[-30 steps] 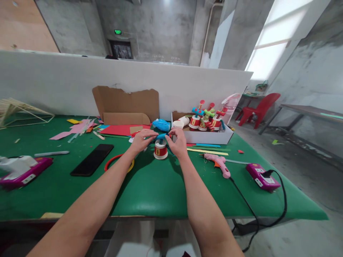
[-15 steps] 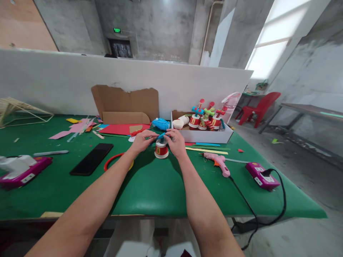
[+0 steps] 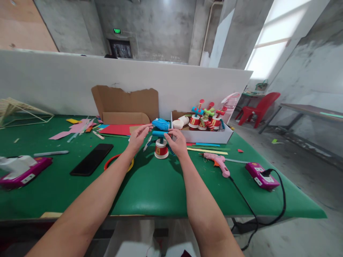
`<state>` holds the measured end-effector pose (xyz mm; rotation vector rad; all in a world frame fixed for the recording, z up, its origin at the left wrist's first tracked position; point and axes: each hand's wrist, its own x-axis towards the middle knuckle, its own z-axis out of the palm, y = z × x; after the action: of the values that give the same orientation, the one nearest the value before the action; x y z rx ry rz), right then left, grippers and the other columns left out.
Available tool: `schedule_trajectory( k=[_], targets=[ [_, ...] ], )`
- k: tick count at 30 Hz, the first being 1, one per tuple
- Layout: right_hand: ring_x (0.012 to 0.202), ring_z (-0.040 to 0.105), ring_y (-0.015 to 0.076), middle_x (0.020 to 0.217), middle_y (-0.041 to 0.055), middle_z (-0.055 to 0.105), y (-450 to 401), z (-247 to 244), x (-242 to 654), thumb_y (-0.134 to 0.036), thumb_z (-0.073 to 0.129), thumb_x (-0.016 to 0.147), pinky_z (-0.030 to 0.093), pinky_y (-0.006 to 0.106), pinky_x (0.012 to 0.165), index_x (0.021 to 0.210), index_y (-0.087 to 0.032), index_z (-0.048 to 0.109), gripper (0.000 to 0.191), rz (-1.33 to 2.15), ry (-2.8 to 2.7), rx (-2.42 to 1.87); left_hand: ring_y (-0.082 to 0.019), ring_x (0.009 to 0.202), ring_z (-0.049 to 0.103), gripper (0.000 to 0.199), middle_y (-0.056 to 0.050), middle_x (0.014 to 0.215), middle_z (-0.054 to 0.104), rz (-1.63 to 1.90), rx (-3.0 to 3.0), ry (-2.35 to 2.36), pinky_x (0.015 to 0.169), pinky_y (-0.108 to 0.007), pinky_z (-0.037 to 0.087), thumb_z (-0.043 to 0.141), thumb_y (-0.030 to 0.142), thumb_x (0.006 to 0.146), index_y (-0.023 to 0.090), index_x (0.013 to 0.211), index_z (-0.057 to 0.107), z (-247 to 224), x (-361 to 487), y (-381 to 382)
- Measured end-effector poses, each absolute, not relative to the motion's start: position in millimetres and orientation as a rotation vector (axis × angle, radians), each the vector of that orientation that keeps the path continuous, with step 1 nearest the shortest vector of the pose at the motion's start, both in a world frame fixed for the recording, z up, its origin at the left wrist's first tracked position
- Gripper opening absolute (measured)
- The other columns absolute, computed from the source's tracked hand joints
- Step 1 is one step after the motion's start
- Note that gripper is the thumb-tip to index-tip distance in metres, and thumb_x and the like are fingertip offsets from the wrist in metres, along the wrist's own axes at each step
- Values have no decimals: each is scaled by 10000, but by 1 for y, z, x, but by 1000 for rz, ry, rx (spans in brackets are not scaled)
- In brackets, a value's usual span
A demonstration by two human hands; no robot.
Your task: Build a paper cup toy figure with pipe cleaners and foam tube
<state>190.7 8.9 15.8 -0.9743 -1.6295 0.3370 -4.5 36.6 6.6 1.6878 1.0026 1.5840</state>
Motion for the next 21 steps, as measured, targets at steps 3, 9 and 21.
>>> schedule_trajectory(
  k=[3,9,21],
  targets=[
    [994,621,226,982,81,687,8,17,191,-487,573,823,459,383,929,676,-217,607,309,380,-1563,-978,-207,1012,637,396,-107,1063,713,1596,1608,1033,898,-331,500,514,434,875,151,1110,662,7,-6,36],
    [918,625,199,902,47,678,11,21,198,-581,485,840,473,350,876,793,-213,581,383,589,-1398,-1047,-185,893,639,360,-108,1006,714,1580,1598,1130,818,-319,514,437,361,897,136,1057,668,1,-9,44],
    [880,639,266,958,77,690,7,6,198,-421,846,525,510,426,788,998,-194,651,560,582,-1880,-1255,-278,1146,574,491,-74,1126,693,1218,2208,1127,1058,-491,398,456,36,566,223,907,755,-22,-7,56]
  ],
)
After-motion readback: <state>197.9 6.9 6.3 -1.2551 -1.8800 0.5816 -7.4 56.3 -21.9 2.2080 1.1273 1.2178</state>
